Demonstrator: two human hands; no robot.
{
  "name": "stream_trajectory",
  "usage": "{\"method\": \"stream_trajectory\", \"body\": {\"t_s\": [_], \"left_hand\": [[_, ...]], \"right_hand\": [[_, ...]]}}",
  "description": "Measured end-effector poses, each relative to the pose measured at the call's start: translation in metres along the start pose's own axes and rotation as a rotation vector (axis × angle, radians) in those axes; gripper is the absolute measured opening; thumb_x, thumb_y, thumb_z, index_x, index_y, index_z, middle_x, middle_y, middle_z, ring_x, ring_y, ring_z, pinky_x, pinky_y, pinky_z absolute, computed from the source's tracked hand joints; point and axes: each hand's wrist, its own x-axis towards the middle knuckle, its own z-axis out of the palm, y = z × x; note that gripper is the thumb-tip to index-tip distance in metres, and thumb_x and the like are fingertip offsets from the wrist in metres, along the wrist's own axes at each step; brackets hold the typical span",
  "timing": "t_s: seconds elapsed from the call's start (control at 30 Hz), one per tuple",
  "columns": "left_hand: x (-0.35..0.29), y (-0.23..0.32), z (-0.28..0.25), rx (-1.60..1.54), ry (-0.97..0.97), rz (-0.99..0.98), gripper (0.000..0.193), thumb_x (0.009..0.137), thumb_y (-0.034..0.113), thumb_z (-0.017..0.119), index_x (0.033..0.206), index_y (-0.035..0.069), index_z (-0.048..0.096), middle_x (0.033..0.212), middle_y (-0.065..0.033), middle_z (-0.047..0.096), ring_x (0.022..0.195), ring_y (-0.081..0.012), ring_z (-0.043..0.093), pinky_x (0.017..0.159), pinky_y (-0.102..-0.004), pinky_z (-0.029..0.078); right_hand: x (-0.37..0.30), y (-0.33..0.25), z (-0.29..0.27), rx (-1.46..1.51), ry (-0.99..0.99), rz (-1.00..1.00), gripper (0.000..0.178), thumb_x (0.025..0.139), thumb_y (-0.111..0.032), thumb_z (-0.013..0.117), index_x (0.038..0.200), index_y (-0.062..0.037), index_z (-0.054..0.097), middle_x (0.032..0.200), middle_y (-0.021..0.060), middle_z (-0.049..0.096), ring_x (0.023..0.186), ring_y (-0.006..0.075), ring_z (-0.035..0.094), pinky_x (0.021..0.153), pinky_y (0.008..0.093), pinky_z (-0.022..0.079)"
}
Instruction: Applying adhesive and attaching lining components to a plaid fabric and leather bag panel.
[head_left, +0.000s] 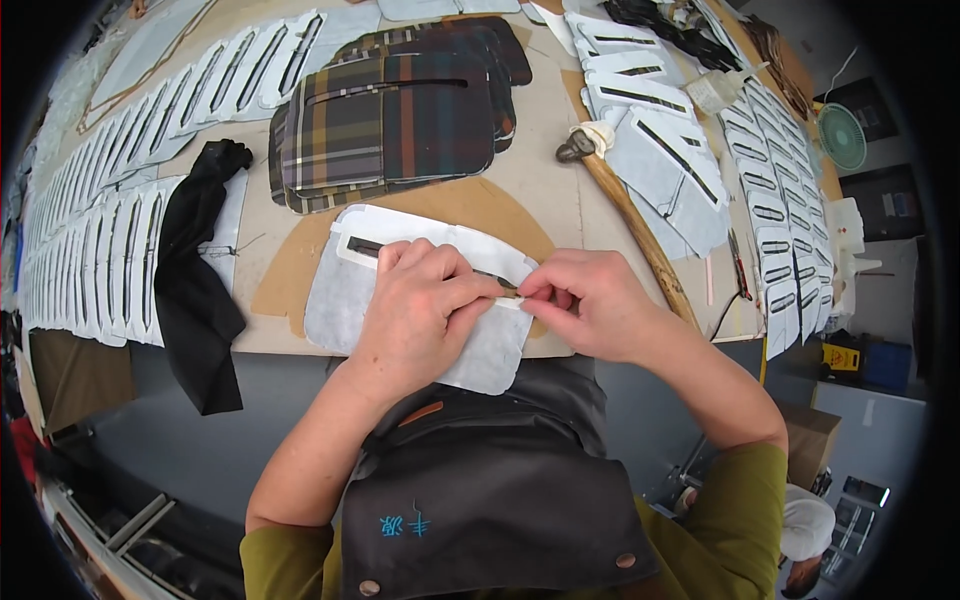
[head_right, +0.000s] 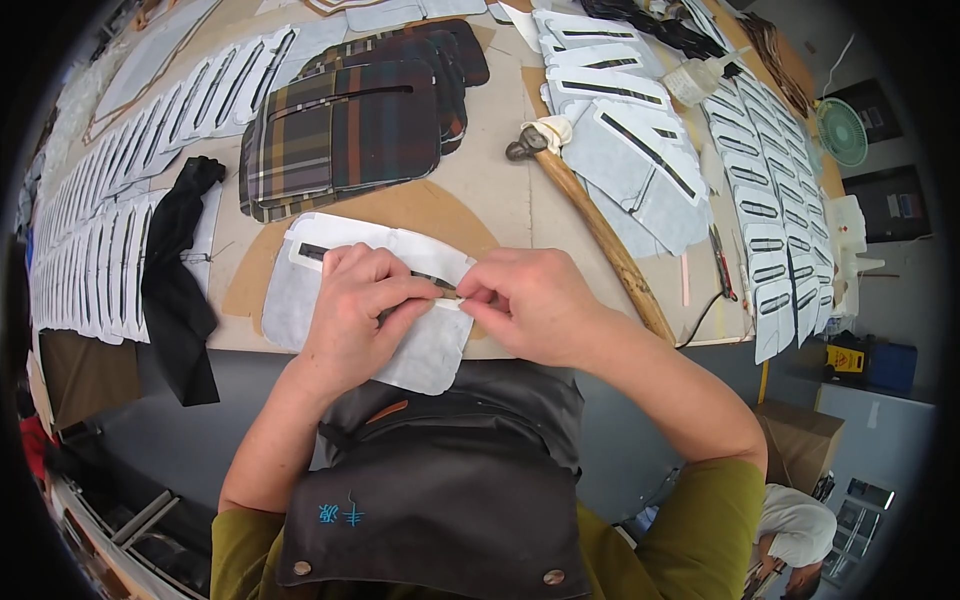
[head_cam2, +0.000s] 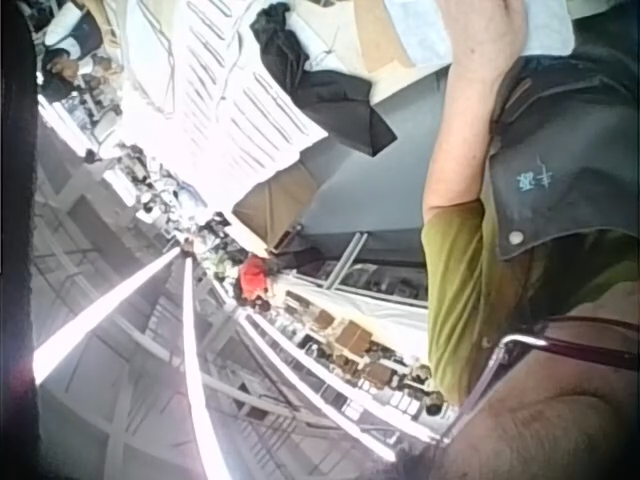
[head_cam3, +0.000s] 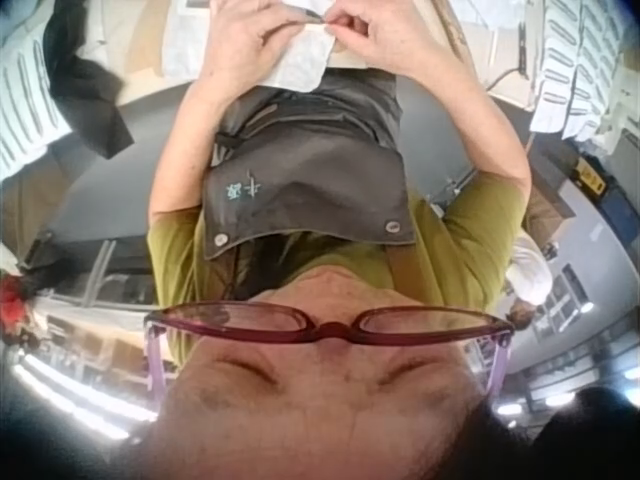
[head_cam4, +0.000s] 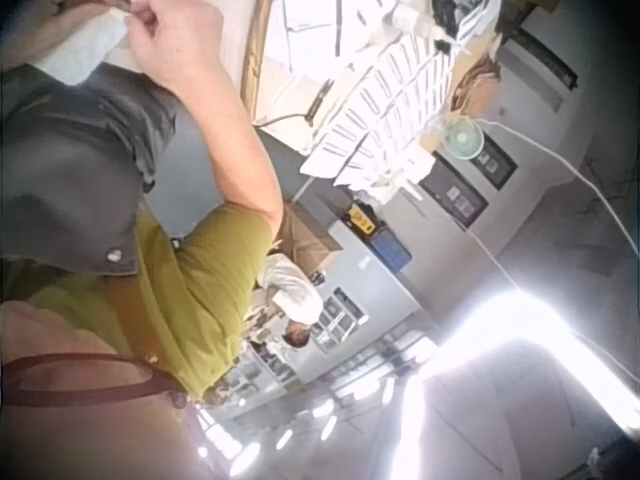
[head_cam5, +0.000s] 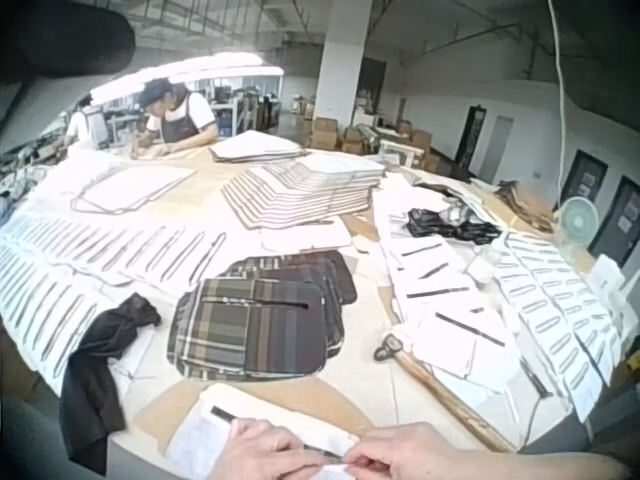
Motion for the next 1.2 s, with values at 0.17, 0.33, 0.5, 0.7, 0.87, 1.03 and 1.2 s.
{"method": "stream_trajectory", "body": {"t_s": [0.17,0.33,0.5,0.7,0.87,1.03,1.2], "left_hand": [[0.001,0.001,0.002,0.016,0.017,0.033,0.014,0.082,0.008,0.078,0.093,0.016,0.077,0.084,0.0016,0.059,0.085,-0.0198,0.055,0.087,-0.0369,0.037],[-0.001,-0.001,0.004,0.016,0.028,0.035,0.012,0.083,0.008,0.076,0.093,0.015,0.076,0.084,0.0011,0.059,0.085,-0.021,0.056,0.087,-0.037,0.037],[-0.001,-0.001,0.003,0.022,0.026,0.006,0.012,0.083,0.008,0.076,0.093,0.015,0.077,0.084,0.0009,0.059,0.085,-0.0214,0.055,0.088,-0.0369,0.037],[-0.002,-0.003,0.002,-0.014,0.02,0.035,0.013,0.082,0.008,0.077,0.092,0.016,0.079,0.084,0.0011,0.059,0.086,-0.0212,0.055,0.089,-0.0366,0.037],[-0.002,-0.002,0.001,-0.018,0.033,0.03,0.013,0.082,0.008,0.077,0.092,0.016,0.079,0.084,0.0009,0.058,0.086,-0.0207,0.055,0.089,-0.0365,0.038],[-0.001,-0.001,0.002,-0.012,0.032,0.037,0.013,0.081,0.008,0.077,0.093,0.015,0.078,0.085,0.0009,0.058,0.085,-0.0206,0.055,0.089,-0.0361,0.038],[-0.001,0.0,0.002,-0.018,0.01,0.024,0.014,0.081,0.008,0.078,0.093,0.015,0.078,0.085,0.0008,0.058,0.086,-0.0208,0.055,0.088,-0.0359,0.038]], "right_hand": [[0.007,0.0,-0.002,-0.319,0.053,-0.308,0.008,0.081,-0.011,0.075,0.086,-0.0061,0.071,0.078,0.0067,0.066,0.07,0.0273,0.067,0.064,0.0387,0.054],[0.022,-0.004,-0.007,-0.516,-0.049,-0.424,0.011,0.073,-0.012,0.076,0.078,-0.0058,0.068,0.074,0.0072,0.062,0.069,0.0283,0.065,0.064,0.0406,0.053],[0.027,-0.001,-0.004,-0.582,-0.056,-0.547,0.011,0.07,-0.011,0.075,0.076,-0.0068,0.066,0.069,0.0069,0.059,0.066,0.0273,0.064,0.061,0.0391,0.053],[0.02,0.025,-0.016,-0.389,0.089,-0.411,0.01,0.072,-0.004,0.072,0.078,-0.0087,0.065,0.07,0.004,0.062,0.065,0.0255,0.064,0.058,0.039,0.052],[0.012,0.01,-0.016,-0.222,0.086,-0.369,0.012,0.075,-0.007,0.076,0.083,-0.0088,0.068,0.077,0.0028,0.065,0.069,0.026,0.065,0.06,0.0394,0.052],[0.019,0.01,-0.012,-0.292,-0.001,-0.472,0.018,0.071,-0.001,0.079,0.087,-0.0063,0.071,0.087,0.0043,0.068,0.071,0.0243,0.067,0.06,0.0354,0.053],[0.024,0.011,-0.012,-0.426,-0.044,-0.56,0.017,0.072,-0.01,0.076,0.084,-0.0077,0.065,0.082,0.0055,0.059,0.075,0.0257,0.064,0.066,0.0397,0.053]]}}
